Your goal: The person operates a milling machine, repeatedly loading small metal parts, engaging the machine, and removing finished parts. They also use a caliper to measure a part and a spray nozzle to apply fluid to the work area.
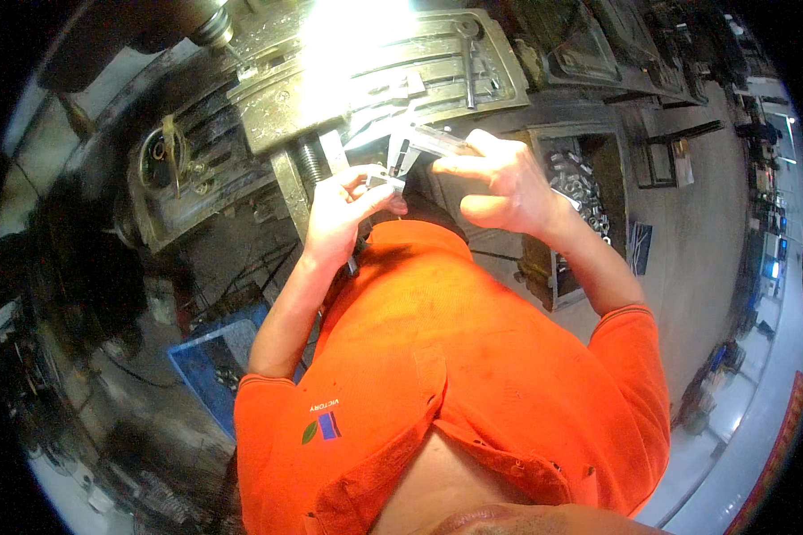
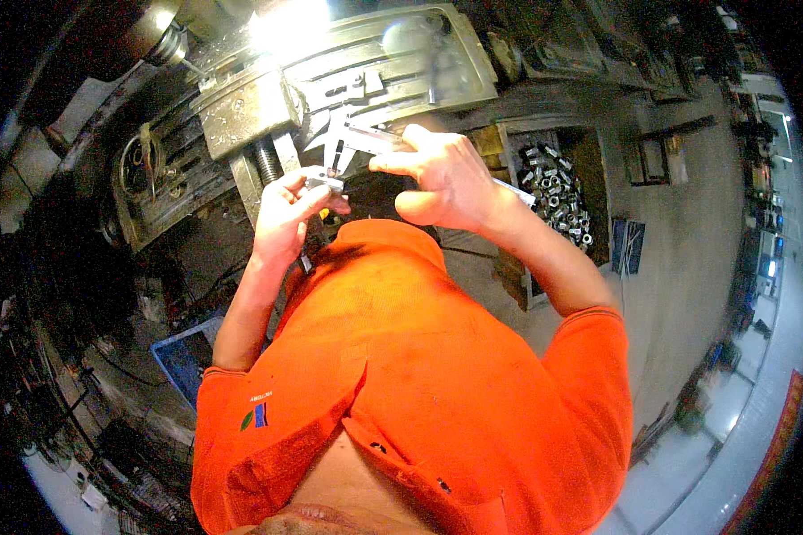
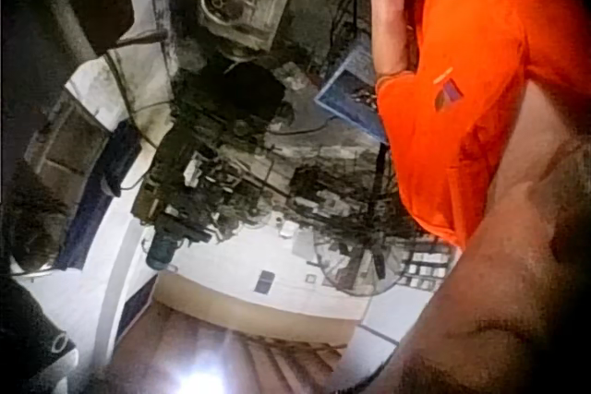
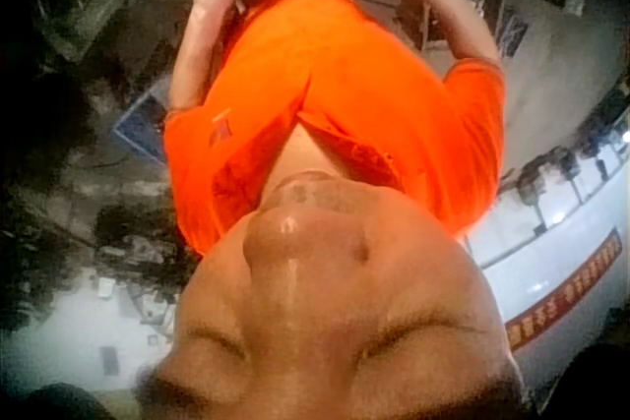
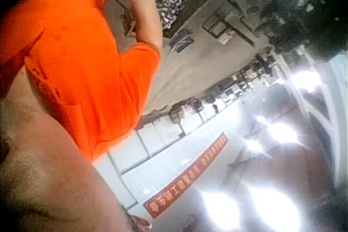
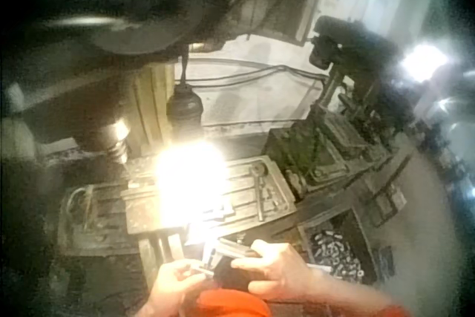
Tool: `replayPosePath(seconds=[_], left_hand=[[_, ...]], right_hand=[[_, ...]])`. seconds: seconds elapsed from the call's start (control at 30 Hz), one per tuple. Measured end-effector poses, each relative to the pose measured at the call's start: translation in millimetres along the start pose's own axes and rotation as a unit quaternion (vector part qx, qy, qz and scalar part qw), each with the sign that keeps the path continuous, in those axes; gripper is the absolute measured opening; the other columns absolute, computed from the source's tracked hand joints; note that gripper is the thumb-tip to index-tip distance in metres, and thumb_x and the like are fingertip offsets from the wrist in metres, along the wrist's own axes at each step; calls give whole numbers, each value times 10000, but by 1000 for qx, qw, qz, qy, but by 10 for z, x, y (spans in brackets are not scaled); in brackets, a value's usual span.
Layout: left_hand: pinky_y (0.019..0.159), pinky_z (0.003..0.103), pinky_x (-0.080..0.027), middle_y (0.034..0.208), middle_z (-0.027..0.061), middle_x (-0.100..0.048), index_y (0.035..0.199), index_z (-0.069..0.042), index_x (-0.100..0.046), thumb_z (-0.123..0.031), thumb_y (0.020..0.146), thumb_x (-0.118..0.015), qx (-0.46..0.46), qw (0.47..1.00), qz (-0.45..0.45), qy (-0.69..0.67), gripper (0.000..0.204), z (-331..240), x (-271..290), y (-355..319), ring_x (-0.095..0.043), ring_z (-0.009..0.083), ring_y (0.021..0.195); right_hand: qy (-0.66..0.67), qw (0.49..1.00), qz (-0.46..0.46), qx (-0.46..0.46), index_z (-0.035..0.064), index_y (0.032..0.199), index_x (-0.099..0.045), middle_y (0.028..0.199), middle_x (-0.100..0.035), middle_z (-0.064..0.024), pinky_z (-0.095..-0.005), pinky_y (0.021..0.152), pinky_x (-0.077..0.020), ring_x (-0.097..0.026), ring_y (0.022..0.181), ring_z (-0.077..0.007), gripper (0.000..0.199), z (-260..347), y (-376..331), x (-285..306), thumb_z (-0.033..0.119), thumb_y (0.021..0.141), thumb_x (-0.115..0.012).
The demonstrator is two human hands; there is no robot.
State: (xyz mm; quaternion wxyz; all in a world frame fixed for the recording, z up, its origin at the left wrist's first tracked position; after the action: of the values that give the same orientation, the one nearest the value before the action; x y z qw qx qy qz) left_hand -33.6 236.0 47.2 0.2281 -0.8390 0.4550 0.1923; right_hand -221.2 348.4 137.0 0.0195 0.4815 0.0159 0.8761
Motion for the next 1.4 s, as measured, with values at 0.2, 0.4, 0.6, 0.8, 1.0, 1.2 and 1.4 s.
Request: replayPosePath(seconds=[0.2,0.4,0.6,0.8,1.0,1.2,1.4], left_hand=[[707,332,-522,860,152,-638,1012,60,-553,-33,810,-597,12,1000,-8,-27,228,15,-27,53,-637,210,725],[710,337,-524,866,157,-639,1015,59,-555,-33,805,-604,8,1000,6,-24,234,-5,-22,64,-640,217,733],[713,346,-528,868,154,-638,1002,60,-559,-23,805,-603,12,999,8,-29,218,-16,22,16,-642,220,744],[715,343,-526,909,151,-625,1007,69,-551,0,805,-585,24,1000,6,18,216,-37,-37,93,-635,224,766],[681,336,-517,892,150,-604,1001,77,-526,25,824,-542,1,1000,16,10,185,17,-190,172,-623,228,743],[690,324,-526,895,140,-590,1007,75,-527,-2,837,-544,15,1000,21,16,188,8,-201,32,-609,234,739],[681,329,-532,894,136,-589,1031,84,-518,8,837,-539,25,999,33,29,210,-63,-191,100,-624,253,740]], right_hand=[[2,999,-26,34,86,998,-644,763,-518,-155,-367,536,-433,-534,605,-311,462,-50,28,27,164,546,-586],[-11,999,-14,27,86,975,-652,782,-533,-161,-392,569,-453,-546,642,-325,427,-24,42,46,182,563,-589],[-33,998,-31,54,81,959,-654,779,-536,-164,-405,584,-462,-547,658,-330,409,43,56,21,195,571,-589],[-38,995,-44,78,123,1020,-636,811,-540,-159,-396,586,-456,-553,694,-322,466,-3,-50,-33,214,563,-621],[-29,994,-58,89,87,800,-621,766,-520,-154,-418,532,-427,-532,670,-340,324,-53,-235,115,258,525,-616],[-46,996,-73,38,67,574,-610,591,-572,-143,-429,544,-462,-578,603,-348,206,-158,-240,-47,256,497,-586],[-77,994,-72,-2,51,564,-598,574,-567,-151,-435,539,-459,-573,585,-353,218,-54,-242,57,255,492,-574]])
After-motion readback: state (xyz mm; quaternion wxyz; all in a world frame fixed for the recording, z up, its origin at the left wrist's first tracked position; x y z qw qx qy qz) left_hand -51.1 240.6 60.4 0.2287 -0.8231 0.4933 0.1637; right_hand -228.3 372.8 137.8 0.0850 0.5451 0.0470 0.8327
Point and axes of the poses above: each hand's wrist, its own y-axis towards the middle knuckle, its own x-axis out of the back of the hand, z = x × y, the point moved 1 cm from there along y, towards the middle knuckle
